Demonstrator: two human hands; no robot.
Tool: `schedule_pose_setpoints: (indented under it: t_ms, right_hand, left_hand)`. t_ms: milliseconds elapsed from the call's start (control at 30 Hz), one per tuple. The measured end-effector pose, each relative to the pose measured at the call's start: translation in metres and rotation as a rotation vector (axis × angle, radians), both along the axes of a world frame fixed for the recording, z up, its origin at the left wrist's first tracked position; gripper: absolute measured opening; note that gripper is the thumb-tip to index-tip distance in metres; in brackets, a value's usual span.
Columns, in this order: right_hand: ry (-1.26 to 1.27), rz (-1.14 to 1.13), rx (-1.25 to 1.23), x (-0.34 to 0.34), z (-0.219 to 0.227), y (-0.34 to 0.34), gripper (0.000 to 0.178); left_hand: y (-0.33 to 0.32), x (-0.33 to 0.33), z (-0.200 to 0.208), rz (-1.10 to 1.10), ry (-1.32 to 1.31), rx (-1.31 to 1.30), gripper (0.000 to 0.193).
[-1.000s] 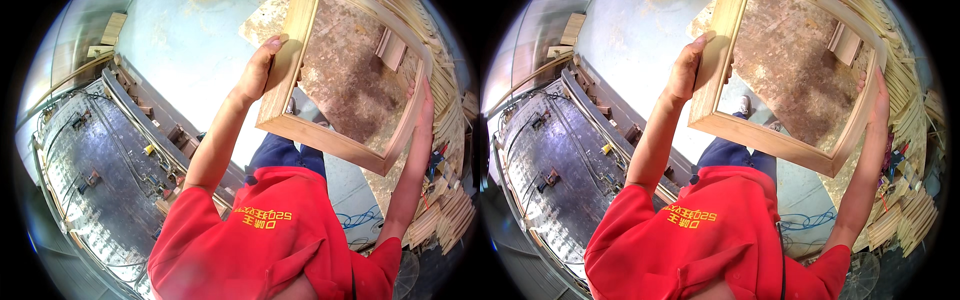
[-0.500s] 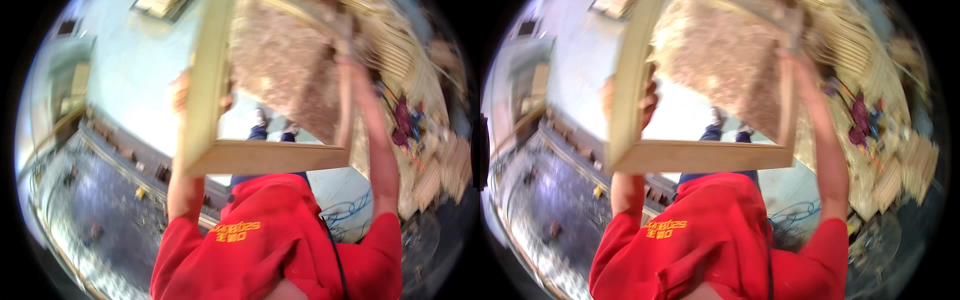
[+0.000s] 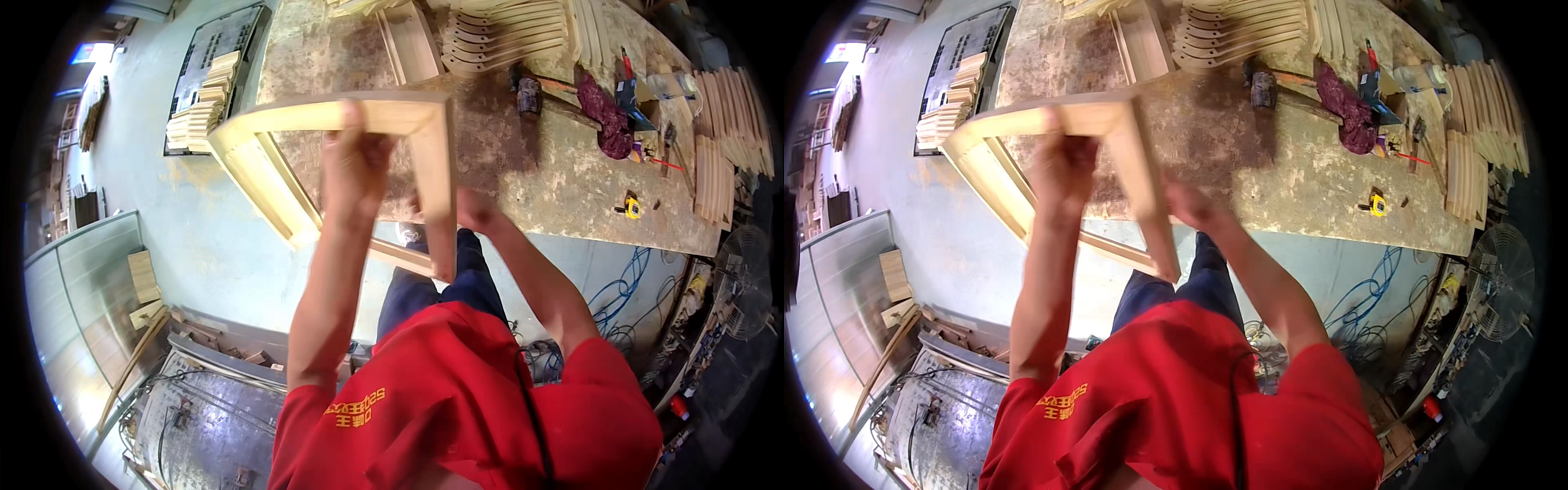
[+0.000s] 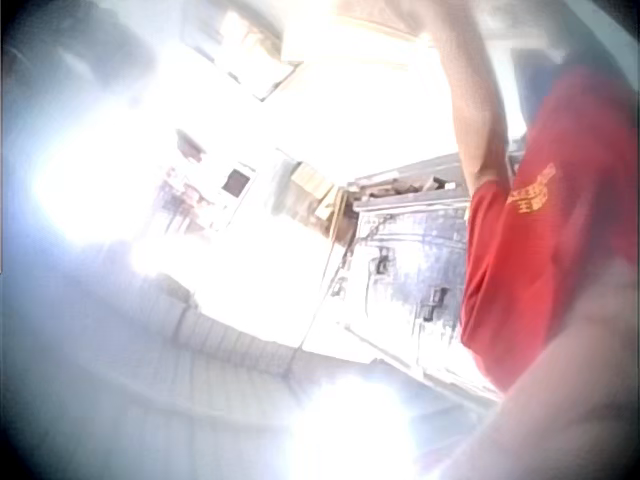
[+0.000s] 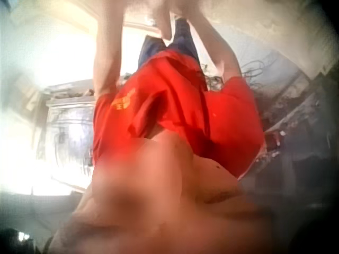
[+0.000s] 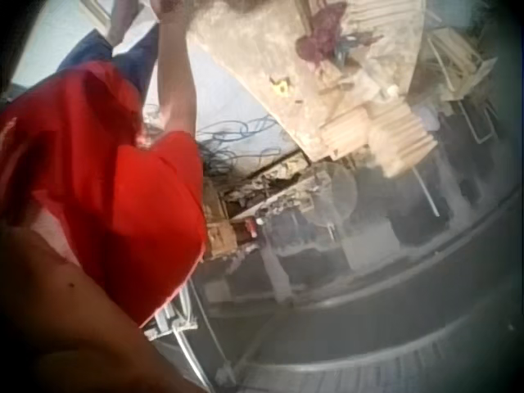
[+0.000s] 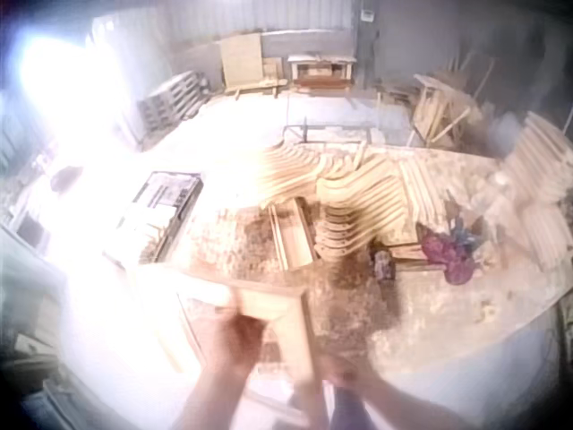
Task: The person assembles a wooden frame by fitting pieces together on a workbench. They use a hammer to secure the joints and a tape measure to check the dimensions of the frame.
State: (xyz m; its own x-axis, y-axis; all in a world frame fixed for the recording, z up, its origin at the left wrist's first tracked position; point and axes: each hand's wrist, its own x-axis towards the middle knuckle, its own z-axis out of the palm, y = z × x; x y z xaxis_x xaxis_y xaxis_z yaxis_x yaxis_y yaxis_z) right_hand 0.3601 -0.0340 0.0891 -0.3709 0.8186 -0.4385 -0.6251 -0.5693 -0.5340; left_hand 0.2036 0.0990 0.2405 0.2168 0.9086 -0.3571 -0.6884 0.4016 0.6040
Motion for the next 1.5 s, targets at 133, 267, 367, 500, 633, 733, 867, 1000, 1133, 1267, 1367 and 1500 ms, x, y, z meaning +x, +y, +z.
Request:
schedule_pose_setpoints:
  t_ms: [133,267,367,500,633,733,867,1000,1133,1267,1367,1500]
  right_hand:
    - [-0.169,-0.196,0.025,0.049,0.033,-0.043,0.071]
    - [-0.874,-0.229,0.032,0.069,-0.01,-0.057,0.047]
    - [-1.112,-0.182,-0.004,0.093,-0.031,-0.057,0.052]
    - [-1.255,-0.005,-0.061,0.135,-0.056,-0.058,0.064]
    - [-1.358,0.196,-0.055,0.157,-0.071,-0.053,0.062]
    - [-1.455,0.309,0.05,0.168,-0.079,-0.046,0.056]
    - [-1.542,0.417,0.15,0.18,-0.077,-0.036,0.042]
    - [-1.71,0.133,0.271,0.223,-0.061,-0.007,0.025]
    - [-2.017,-0.231,0.434,0.336,-0.062,0.06,0.014]
    - [-2.088,0.277,0.657,0.437,-0.101,0.1,0.051]
    - [-2.065,0.393,0.885,0.451,-0.107,0.115,0.057]
    - [-2.115,0.275,0.907,0.433,-0.085,0.122,0.044]
  left_hand:
    - [-0.001,0.074,-0.081,0.001,0.224,-0.033,0.028]
    - [-0.012,0.135,-0.153,-0.013,0.254,-0.122,0.027]
    - [-0.015,0.168,-0.195,0.009,0.288,-0.194,0.029]
    - [-0.02,0.203,-0.225,-0.025,0.398,-0.267,0.034]
    - [-0.018,0.201,-0.237,-0.237,0.522,-0.386,0.032]
    - [-0.016,0.183,-0.239,-0.437,0.639,-0.378,0.035]
    - [-0.027,0.163,-0.241,-0.543,1.045,-0.089,0.035]
    - [-0.027,0.141,-0.229,-0.458,1.67,0.637,0.016]
    - [-0.013,0.14,-0.243,-0.413,1.702,1.064,0.05]
    - [0.003,0.167,-0.254,-0.442,1.709,1.191,0.052]
    - [0.003,0.163,-0.26,-0.445,1.681,1.175,0.053]
    - [0.003,0.164,-0.269,-0.443,1.725,1.175,0.049]
